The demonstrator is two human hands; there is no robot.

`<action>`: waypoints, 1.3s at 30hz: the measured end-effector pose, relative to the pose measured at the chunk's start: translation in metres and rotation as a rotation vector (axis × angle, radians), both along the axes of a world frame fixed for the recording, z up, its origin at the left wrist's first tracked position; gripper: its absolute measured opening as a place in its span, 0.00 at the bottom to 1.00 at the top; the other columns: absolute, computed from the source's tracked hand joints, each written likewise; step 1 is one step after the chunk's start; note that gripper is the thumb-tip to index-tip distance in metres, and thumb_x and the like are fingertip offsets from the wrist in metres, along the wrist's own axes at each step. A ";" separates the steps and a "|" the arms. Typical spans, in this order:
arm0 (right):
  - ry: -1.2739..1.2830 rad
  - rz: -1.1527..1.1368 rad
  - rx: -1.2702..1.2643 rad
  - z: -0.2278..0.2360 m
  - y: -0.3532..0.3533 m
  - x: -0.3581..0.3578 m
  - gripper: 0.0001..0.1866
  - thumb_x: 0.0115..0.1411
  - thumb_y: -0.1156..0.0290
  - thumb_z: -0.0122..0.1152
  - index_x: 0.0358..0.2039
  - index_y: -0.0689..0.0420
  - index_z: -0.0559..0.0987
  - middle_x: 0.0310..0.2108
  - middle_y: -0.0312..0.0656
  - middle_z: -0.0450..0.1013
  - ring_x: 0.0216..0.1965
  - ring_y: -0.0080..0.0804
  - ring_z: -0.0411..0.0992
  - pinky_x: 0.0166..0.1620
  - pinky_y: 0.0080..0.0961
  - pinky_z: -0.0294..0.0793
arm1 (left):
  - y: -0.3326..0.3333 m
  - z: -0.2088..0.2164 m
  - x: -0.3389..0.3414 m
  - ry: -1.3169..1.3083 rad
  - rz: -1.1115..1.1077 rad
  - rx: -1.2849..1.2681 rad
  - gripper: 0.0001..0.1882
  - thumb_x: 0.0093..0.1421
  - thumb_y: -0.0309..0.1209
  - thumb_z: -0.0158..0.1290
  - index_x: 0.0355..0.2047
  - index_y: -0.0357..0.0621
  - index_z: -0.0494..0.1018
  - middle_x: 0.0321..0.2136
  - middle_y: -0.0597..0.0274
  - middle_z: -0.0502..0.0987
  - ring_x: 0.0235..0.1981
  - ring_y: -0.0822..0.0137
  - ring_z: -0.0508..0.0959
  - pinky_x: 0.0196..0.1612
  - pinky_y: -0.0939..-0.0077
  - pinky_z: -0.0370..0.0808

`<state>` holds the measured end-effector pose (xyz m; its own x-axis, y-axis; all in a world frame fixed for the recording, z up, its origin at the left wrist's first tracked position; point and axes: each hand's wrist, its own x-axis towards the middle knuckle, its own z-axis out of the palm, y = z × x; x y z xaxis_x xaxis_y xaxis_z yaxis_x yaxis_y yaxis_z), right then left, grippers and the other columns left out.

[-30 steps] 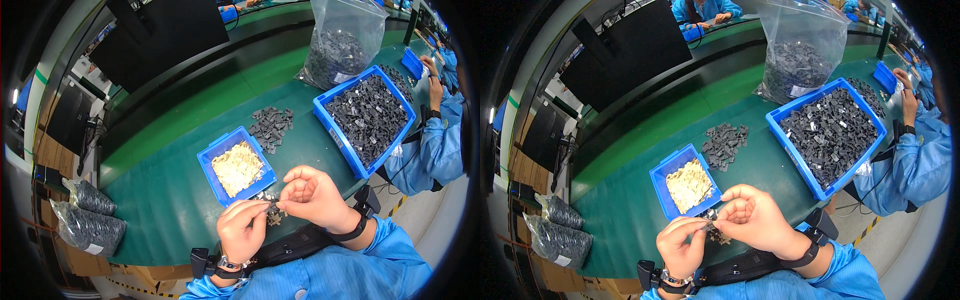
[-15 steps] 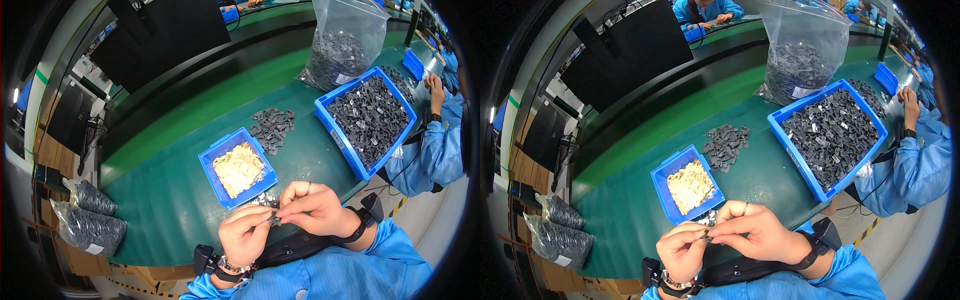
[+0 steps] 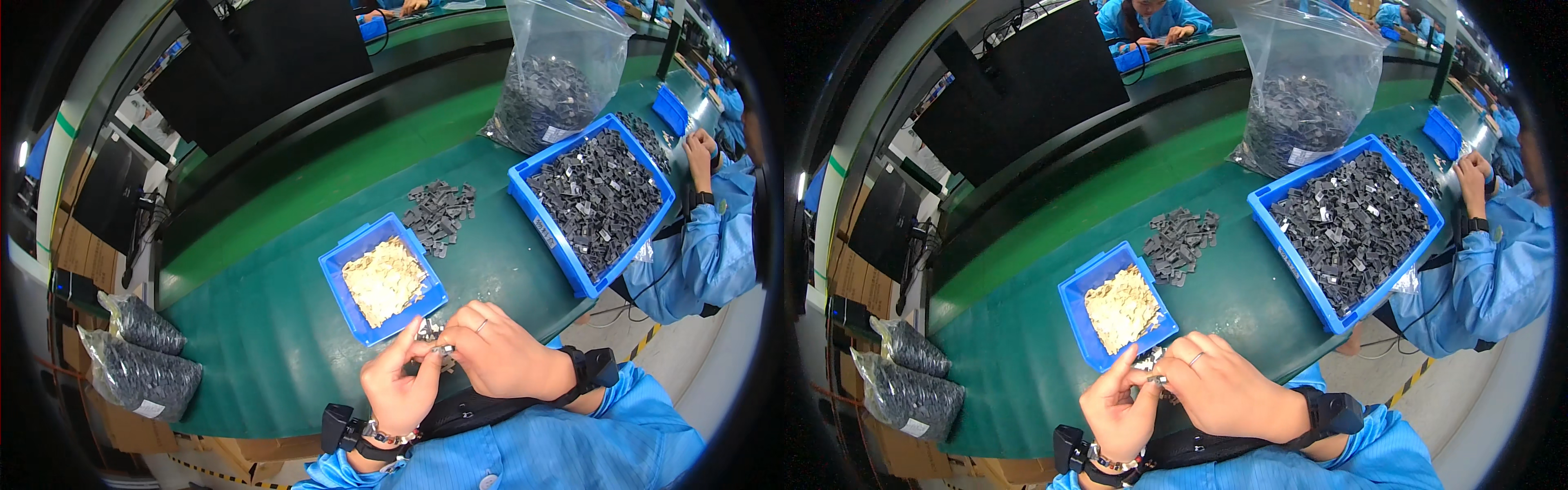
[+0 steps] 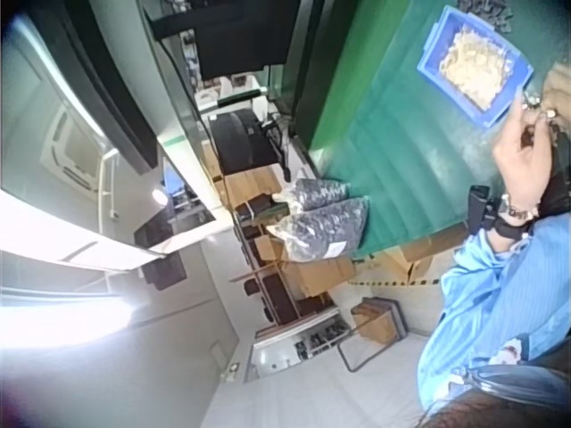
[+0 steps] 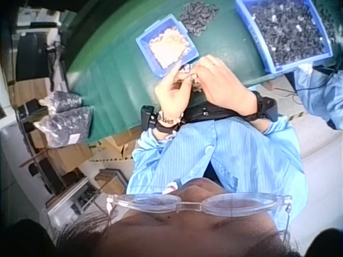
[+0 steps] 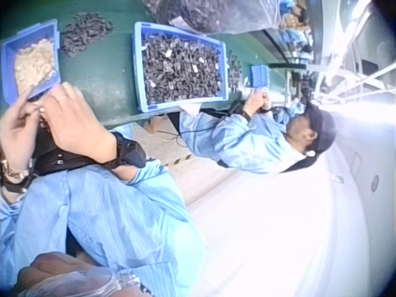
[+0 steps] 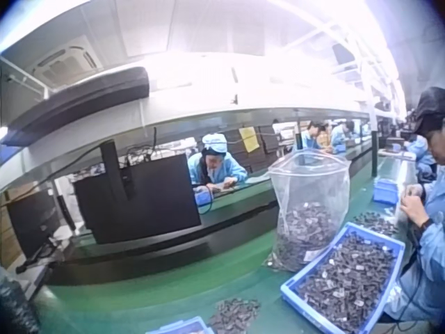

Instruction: Sorting small black and beige plastic or rubber components from a pile into containers on a factory workbench.

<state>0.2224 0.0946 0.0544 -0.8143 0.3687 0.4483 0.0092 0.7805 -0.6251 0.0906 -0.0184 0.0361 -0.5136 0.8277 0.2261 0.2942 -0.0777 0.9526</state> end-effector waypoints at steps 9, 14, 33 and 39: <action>0.042 0.061 -0.163 -0.017 0.003 0.009 0.11 0.52 0.78 0.62 0.37 0.59 0.73 0.36 0.47 0.69 0.39 0.46 0.69 0.41 0.38 0.68 | 0.001 0.002 0.007 -0.090 -0.038 -0.011 0.25 0.53 0.16 0.61 0.53 0.32 0.74 0.28 0.57 0.84 0.29 0.74 0.82 0.35 0.78 0.78; 0.144 -0.413 0.121 0.007 0.052 0.061 0.14 0.50 0.83 0.62 0.40 0.62 0.77 0.42 0.48 0.72 0.42 0.45 0.71 0.44 0.37 0.71 | -0.003 0.008 -0.021 0.216 -0.008 0.179 0.20 0.55 0.14 0.59 0.49 0.33 0.74 0.30 0.52 0.83 0.34 0.66 0.83 0.42 0.71 0.78; -0.354 -0.027 -0.006 -0.031 0.012 0.017 0.15 0.48 0.67 0.72 0.37 0.55 0.81 0.37 0.38 0.72 0.41 0.40 0.69 0.46 0.35 0.68 | -0.009 0.003 -0.040 0.267 0.045 0.231 0.11 0.53 0.13 0.58 0.37 0.33 0.76 0.28 0.51 0.81 0.30 0.65 0.80 0.35 0.76 0.76; -0.348 0.017 -0.172 -0.028 0.018 0.011 0.09 0.50 0.71 0.68 0.33 0.57 0.80 0.34 0.40 0.73 0.41 0.43 0.70 0.48 0.35 0.69 | -0.008 0.005 -0.035 0.235 0.022 0.149 0.09 0.54 0.14 0.59 0.35 0.33 0.78 0.29 0.53 0.82 0.31 0.66 0.80 0.34 0.77 0.75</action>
<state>0.2336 0.1123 0.0268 -0.9134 0.3998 0.0768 0.2321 0.6664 -0.7086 0.0554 -0.0264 0.0414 -0.4501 0.7657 0.4594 0.5088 -0.2028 0.8367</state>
